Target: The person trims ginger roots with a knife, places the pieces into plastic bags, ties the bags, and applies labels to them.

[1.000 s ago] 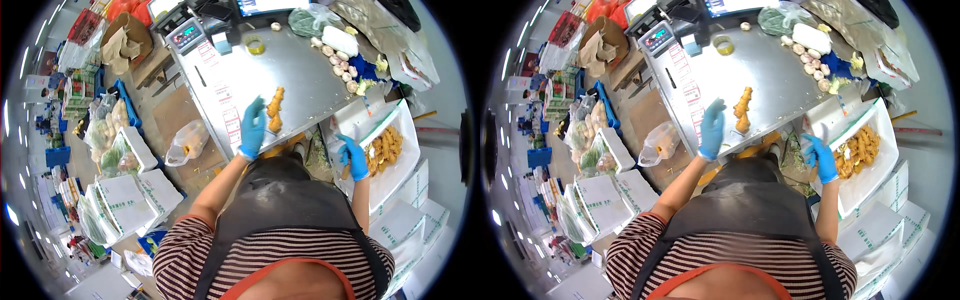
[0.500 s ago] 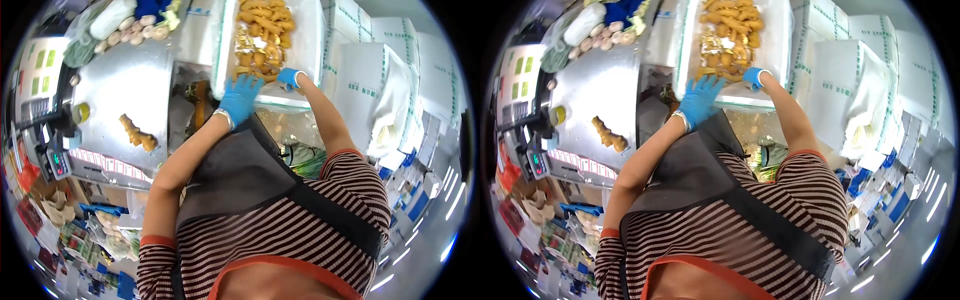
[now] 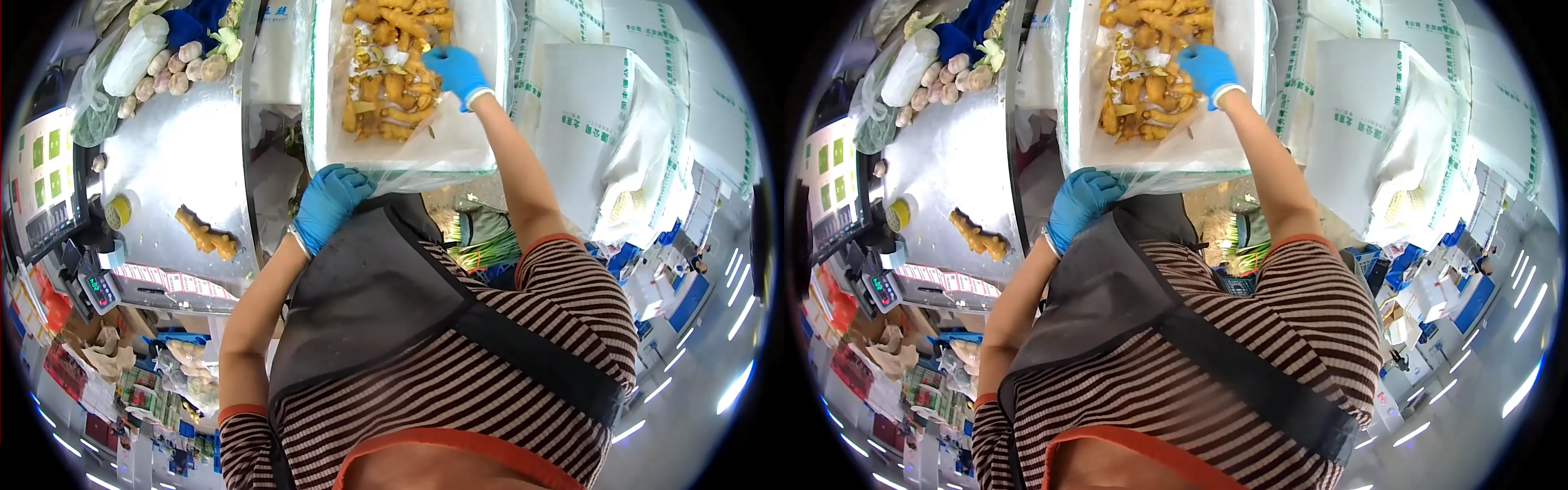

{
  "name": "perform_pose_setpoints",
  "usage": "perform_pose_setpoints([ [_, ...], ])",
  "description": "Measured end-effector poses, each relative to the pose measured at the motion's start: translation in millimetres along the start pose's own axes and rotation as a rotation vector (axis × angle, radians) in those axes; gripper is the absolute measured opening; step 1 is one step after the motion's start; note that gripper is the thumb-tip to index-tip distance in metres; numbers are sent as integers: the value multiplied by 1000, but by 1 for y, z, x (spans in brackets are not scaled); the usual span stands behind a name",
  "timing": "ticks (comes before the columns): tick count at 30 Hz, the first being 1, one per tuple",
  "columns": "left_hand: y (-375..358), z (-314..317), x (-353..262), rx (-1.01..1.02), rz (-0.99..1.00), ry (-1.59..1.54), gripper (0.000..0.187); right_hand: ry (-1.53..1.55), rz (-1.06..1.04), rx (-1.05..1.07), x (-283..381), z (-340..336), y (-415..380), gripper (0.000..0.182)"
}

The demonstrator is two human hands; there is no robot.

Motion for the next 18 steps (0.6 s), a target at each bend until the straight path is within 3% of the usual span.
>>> perform_pose_setpoints([
  [1,1,4,-2,8,44,38,22,-54,-44,154,5,25,0,32],
  [2,2,7,-5,16,91,75,23,-155,92,334,-1,52,-4,30],
  [4,5,2,-9,59,59,86,26,-535,-244,435,-26,101,-13,24],
  [6,6,0,-9,59,38,72,24,-752,-390,431,-62,137,-37,17],
  [9,2,2,-7,-2,20,25,19,-742,-423,370,-67,144,-50,13],
  [13,-9,11,-2,-29,-30,-9,28,-651,-460,417,-55,135,-52,18],
  [16,-11,7,9,-20,-125,-118,38,-473,-302,237,-38,104,-48,28],
  [18,-12,-18,10,-87,-244,-255,45,108,58,249,-46,84,-36,34],
])
Point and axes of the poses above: each hand's wrist, its own y-axis towards the middle knuckle, its own z-axis out of the palm, x = y × z, the point moved 7 cm from there along y, towards the middle knuckle, and after that the axes turned 10 degrees about -z, right-handed, at the moved point
